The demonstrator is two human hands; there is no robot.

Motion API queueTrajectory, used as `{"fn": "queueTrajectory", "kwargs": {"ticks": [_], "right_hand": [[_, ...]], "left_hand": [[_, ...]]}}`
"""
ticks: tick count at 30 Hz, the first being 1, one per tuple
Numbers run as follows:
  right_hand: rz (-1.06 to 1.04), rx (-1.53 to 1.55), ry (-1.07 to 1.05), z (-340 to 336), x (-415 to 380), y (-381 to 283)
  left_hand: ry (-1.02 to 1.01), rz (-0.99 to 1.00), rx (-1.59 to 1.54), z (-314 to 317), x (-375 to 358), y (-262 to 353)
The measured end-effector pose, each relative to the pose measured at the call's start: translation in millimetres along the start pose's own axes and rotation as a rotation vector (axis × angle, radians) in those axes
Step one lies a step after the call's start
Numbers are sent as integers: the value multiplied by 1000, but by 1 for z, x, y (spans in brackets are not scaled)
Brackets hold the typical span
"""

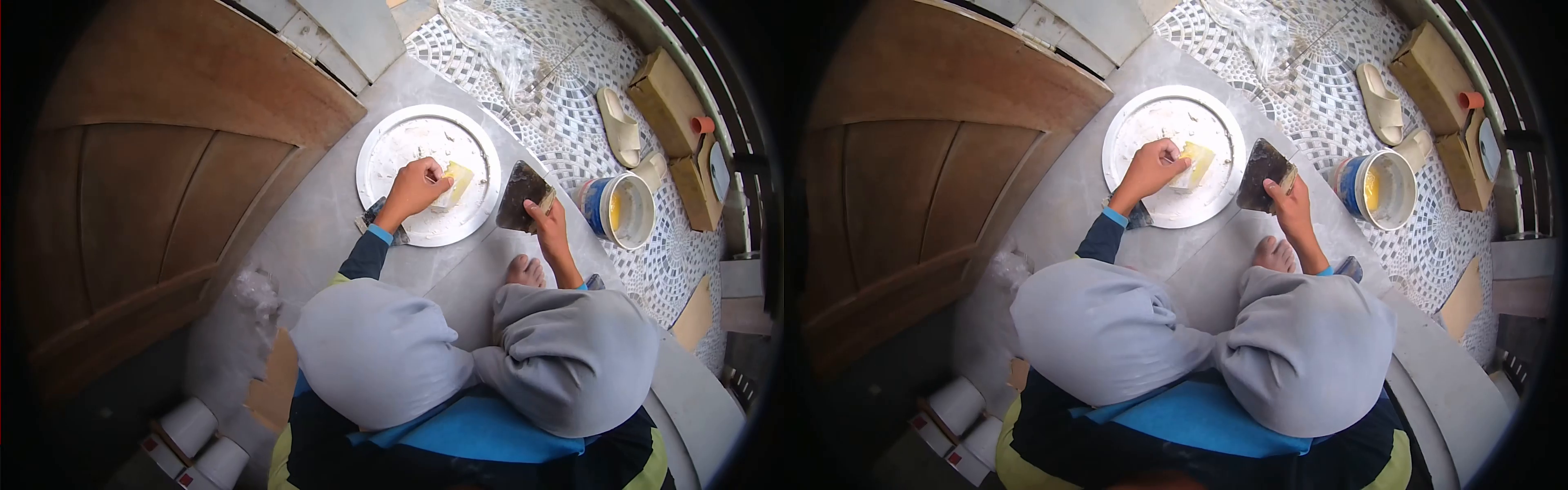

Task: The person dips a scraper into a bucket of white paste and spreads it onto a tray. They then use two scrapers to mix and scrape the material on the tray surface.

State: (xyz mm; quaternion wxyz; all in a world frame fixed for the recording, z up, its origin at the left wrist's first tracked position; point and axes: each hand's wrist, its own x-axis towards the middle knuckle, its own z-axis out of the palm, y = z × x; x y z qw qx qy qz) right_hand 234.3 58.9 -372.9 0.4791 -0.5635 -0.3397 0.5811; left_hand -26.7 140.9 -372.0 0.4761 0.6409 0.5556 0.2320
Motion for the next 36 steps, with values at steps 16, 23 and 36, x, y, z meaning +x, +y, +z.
{"fn": "queueTrajectory", "kwargs": {"ticks": [16, 23, 36], "right_hand": [[-537, -1021, -451, 112, -5, -40], [-506, -986, -416, 127, -12, -34], [-650, -979, -406, 147, -24, -38]], "left_hand": [[-22, -275, -1579, -11, -38, 26], [80, -146, -1363, -10, -32, 9], [420, -152, -1378, -9, -23, 12]]}}
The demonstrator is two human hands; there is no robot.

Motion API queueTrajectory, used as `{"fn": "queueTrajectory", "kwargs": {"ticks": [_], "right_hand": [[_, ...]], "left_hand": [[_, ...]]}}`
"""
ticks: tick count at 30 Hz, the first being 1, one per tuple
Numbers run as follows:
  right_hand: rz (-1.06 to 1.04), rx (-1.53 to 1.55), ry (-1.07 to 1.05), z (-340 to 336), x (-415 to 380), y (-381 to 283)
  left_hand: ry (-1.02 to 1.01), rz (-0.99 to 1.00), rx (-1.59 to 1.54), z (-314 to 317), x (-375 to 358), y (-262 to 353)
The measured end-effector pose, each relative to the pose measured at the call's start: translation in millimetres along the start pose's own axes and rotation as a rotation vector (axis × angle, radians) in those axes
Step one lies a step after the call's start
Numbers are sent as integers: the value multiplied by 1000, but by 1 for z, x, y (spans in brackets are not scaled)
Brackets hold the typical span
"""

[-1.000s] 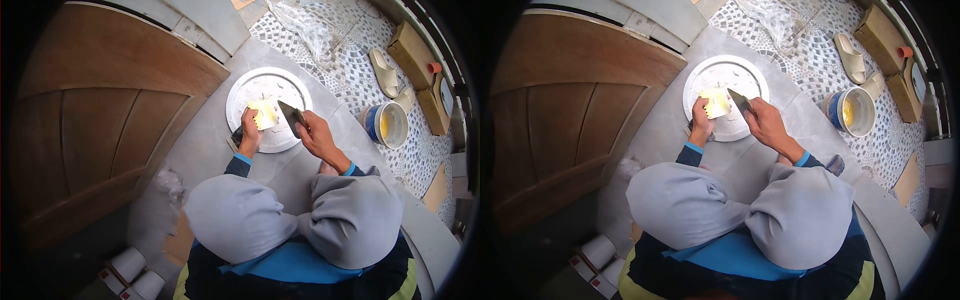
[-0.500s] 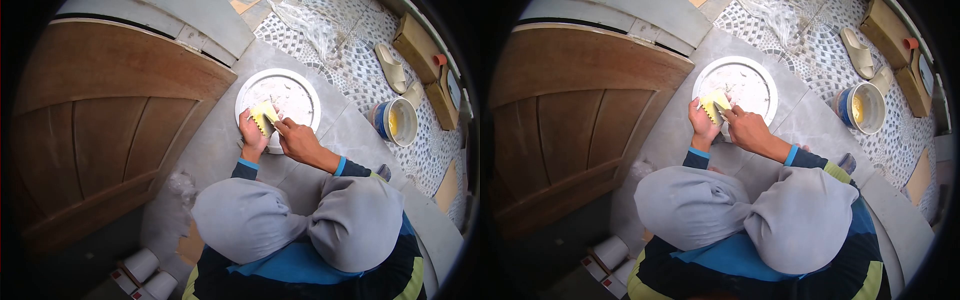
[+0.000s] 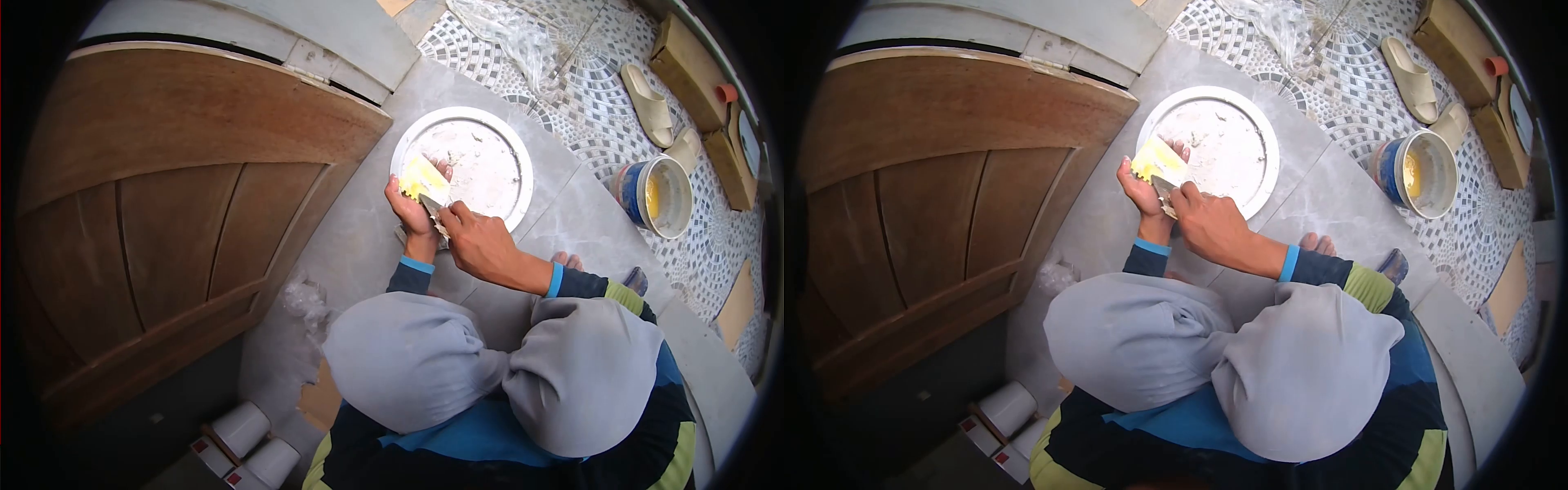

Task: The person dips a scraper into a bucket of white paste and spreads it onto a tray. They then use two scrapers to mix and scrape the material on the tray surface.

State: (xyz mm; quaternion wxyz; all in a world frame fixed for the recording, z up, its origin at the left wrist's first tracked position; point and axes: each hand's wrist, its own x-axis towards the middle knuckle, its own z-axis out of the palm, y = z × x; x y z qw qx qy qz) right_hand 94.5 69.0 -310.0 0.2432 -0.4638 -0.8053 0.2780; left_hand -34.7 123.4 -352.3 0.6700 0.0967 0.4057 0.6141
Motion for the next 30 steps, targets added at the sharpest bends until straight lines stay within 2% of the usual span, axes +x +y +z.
{"fn": "queueTrajectory", "kwargs": {"ticks": [3, 9, 11, 15, 21, 23, 24, 26, 27, 30], "right_hand": [[23, 9, -39, 0, 3, 4], [-11, -5, -52, 1, -1, -5], [-44, -40, -87, 4, 5, -1], [19, -80, -36, 9, 7, 1], [8, -66, -86, 12, 6, 3], [96, -65, -104, 11, 17, 10], [97, -73, -96, 10, 17, 12], [18, -44, -66, 10, 3, 1], [-5, -32, -21, 14, 9, 10], [37, -61, -22, 20, 6, 4]], "left_hand": [[-96, 22, 101, 8, -8, 6], [50, -50, -94, 8, -11, 2], [-14, 25, -79, 4, -10, 1], [17, 66, -25, 3, -7, -6], [49, -42, -57, 3, -10, -8], [42, 34, 170, 5, -18, -13], [30, 35, 168, 8, -10, -12], [80, -103, -10, 1, -10, -12], [20, -33, 42, -3, -12, -14], [71, -92, 10, 2, -13, -12]]}}
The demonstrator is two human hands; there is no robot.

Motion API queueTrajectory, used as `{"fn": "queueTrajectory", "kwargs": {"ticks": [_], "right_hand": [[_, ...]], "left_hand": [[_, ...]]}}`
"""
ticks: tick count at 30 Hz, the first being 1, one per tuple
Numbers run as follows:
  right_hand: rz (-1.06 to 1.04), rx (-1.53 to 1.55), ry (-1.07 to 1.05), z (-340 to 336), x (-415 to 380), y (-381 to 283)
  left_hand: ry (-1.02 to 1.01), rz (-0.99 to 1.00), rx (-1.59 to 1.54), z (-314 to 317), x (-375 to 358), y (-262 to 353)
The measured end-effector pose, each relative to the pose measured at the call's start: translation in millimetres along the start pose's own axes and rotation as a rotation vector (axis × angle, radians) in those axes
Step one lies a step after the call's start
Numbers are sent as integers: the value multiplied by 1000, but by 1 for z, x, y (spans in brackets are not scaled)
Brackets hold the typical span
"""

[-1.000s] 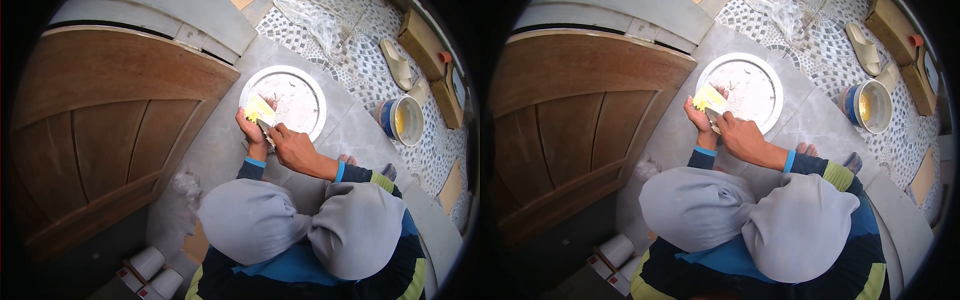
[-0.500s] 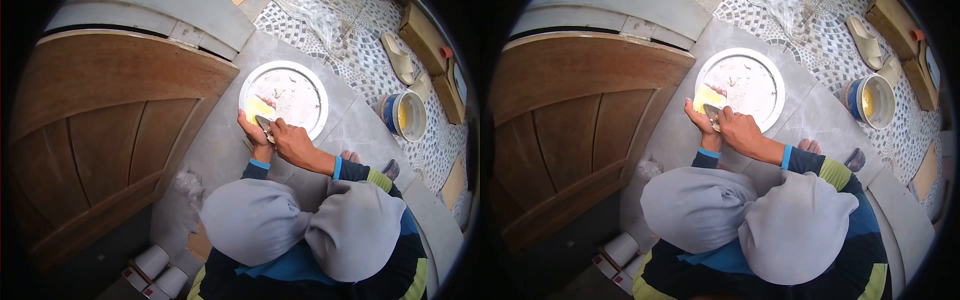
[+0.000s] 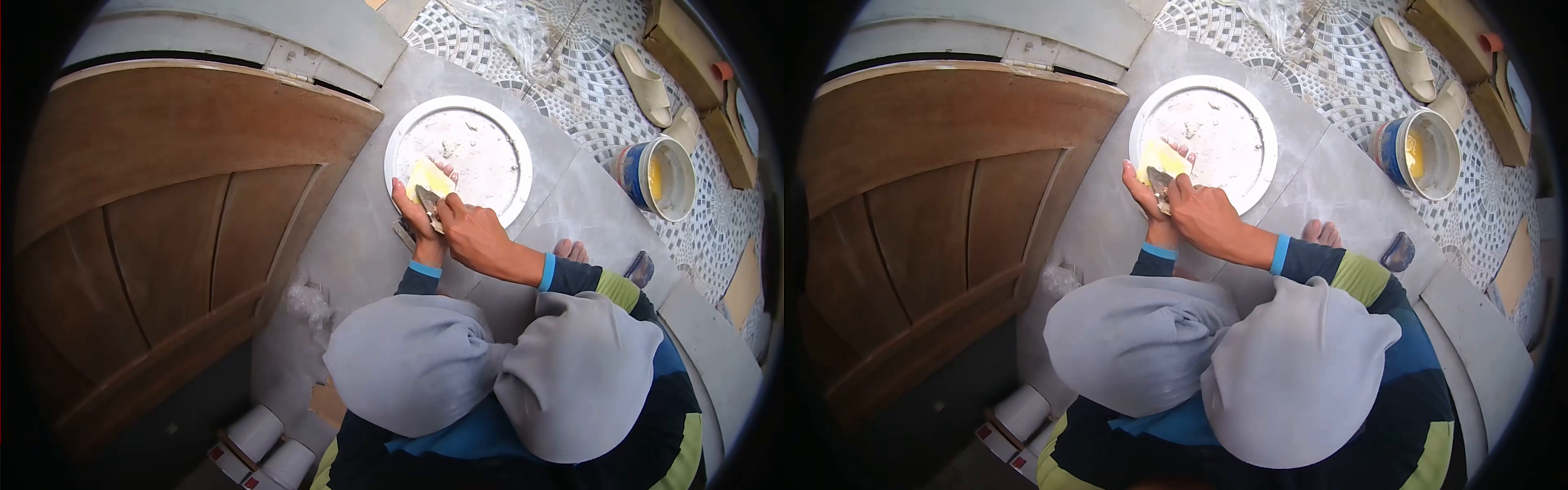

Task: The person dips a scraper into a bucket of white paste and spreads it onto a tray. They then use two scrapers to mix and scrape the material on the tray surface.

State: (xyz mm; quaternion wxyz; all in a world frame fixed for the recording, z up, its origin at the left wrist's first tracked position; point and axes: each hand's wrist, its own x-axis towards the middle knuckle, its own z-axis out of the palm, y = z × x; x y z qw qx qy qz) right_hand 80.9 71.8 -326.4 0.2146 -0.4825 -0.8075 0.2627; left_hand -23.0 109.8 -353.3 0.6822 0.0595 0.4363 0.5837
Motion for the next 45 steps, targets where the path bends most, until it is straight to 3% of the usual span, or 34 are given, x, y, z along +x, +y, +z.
{"fn": "queueTrajectory", "kwargs": {"ticks": [2, 4, 5, 6, 8, 9, 12, 13, 14, 16, 18, 20, 22, 24, 26, 27, 28, 29, 30, 32, 34, 36, 38, 39, 40, 42, 45], "right_hand": [[25, -1, -83, -2, -2, 2], [111, -27, 0, 0, 15, 18], [146, -24, -66, 0, 21, 18], [141, -34, -59, -7, 22, 12], [-94, -4, 11, -16, -1, -14], [-72, 17, -35, -18, 4, -7], [12, -18, 56, -12, 21, -1], [-52, -27, 52, -11, 15, -8], [-92, -48, 11, -16, 9, -14], [26, -3, -16, -12, 20, 0], [81, -43, -19, -12, 30, 1], [-56, -77, 14, -14, 15, -20], [30, 3, -33, -13, 35, 5], [-39, -70, 71, -15, 26, -4], [-23, -100, -39, -11, 22, -4], [32, -46, -46, -8, 27, 4], [65, -23, -17, -11, 40, 13], [46, -28, 42, -9, 30, 5], [-5, -133, 141, -13, 24, -7], [-3, -62, 66, -14, 23, -1], [60, -28, 15, -12, 28, 4], [117, 2, -33, -15, 36, 16], [101, 285, 90, -24, 27, 19], [239, 348, -17, -37, 29, 26], [353, 539, 30, -44, 33, 37], [311, 594, 172, -38, 42, 56], [399, 679, 151, -37, 42, 59]], "left_hand": [[28, -59, -61, -1, -9, -4], [-28, 126, 195, 6, -13, -9], [3, 182, 217, 13, -16, -11], [-64, 141, 239, -2, -8, -8], [-22, 96, 162, -16, -7, -6], [-128, -44, 118, -14, -13, 3], [-40, 54, 229, -3, -11, -3], [-151, 15, 164, -7, -8, 3], [-289, -108, -92, -11, -5, 6], [-112, 25, 273, -18, -11, 1], [-15, 95, 231, -12, -5, -1], [-496, -100, -86, -25, 4, 8], [-77, 8, 234, -2, -16, 7], [-148, 77, 233, -7, -9, 3], [-216, 69, 392, -16, -15, 8], [-112, 19, 334, -18, -23, 4], [-46, 5, 270, -7, -12, 4], [-40, 147, 324, 2, -15, -1], [-154, 67, 255, -2, -11, 3], [-58, 97, 344, -19, -8, 1], [-108, 61, 295, -4, -5, 4], [-92, 194, 339, 2, -8, 2], [-147, 86, 278, -13, -11, 13], [-179, 25, 232, -11, -10, 20], [-215, -27, 183, -7, -6, 27], [-181, -94, 131, -2, -9, 25], [-196, -168, 65, -2, -8, 22]]}}
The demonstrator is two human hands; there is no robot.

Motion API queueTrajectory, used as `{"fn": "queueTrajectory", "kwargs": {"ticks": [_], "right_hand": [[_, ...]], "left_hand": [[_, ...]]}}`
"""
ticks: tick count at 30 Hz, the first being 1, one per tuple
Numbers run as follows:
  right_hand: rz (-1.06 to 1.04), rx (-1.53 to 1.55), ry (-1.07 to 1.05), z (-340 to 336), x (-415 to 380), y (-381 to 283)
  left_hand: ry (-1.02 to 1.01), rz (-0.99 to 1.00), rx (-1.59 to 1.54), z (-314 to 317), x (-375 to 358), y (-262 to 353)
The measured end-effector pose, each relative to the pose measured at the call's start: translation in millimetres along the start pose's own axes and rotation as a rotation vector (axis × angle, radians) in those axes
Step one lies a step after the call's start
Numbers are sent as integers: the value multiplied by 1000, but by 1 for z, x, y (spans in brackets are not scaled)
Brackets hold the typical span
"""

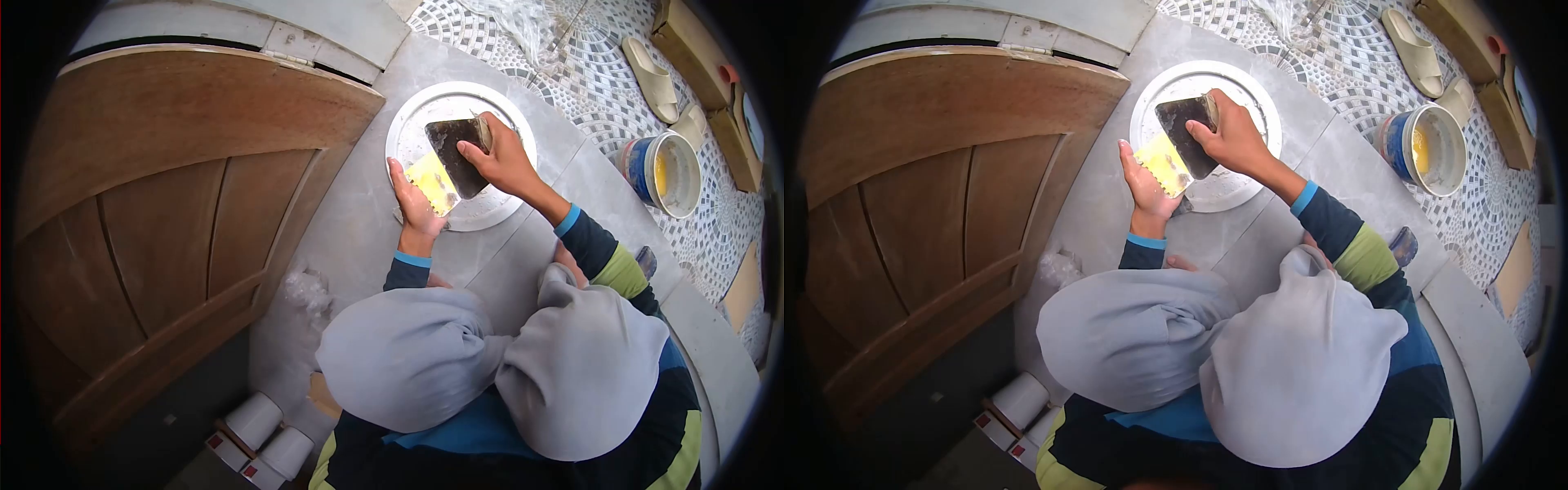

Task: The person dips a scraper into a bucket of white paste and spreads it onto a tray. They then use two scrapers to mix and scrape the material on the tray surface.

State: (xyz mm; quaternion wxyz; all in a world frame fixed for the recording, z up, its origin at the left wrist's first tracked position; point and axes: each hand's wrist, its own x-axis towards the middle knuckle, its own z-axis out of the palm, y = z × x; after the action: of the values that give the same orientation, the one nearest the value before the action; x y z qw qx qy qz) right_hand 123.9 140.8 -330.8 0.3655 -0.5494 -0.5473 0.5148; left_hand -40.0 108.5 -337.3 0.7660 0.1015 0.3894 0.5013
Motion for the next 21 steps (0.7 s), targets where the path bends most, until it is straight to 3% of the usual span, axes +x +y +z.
{"fn": "queueTrajectory", "kwargs": {"ticks": [1, 4, 5, 7, 8, 9, 11, 13, 14, 17, 18, 19, 21], "right_hand": [[1, 1, 0, 5, -4, 1], [-344, -109, -37, 27, -23, 4], [-335, -103, -35, 24, -19, 7], [45, 56, 32, 8, 1, 1], [-42, 39, 14, 12, -1, 3], [-177, 0, -154, 13, -7, 2], [-196, -66, -167, 13, -9, 1], [-154, 17, -23, 3, 8, 7], [-104, 64, -88, 4, 2, 9], [-210, -124, -298, 4, -16, 11], [-250, -17, -264, 4, -11, 14], [-119, 104, -185, 4, -6, 16], [-183, 7, -266, 5, -15, 15]], "left_hand": [[-13, -1, 18, 0, 1, -1], [-17, 26, 28, -1, 6, -7], [3, 42, 26, -4, 5, -9], [-10, 6, 25, 6, 2, -6], [33, 70, 112, 13, 0, -6], [54, 83, 49, 11, 2, -5], [50, 93, 47, 4, -1, -6], [31, 84, 8, 0, -1, 1], [42, 78, 16, -1, 0, 2], [70, 51, -12, -22, 0, -6], [83, 70, -46, -18, -1, -10], [67, 64, -48, -16, -1, -8], [54, 41, -39, -15, 1, -1]]}}
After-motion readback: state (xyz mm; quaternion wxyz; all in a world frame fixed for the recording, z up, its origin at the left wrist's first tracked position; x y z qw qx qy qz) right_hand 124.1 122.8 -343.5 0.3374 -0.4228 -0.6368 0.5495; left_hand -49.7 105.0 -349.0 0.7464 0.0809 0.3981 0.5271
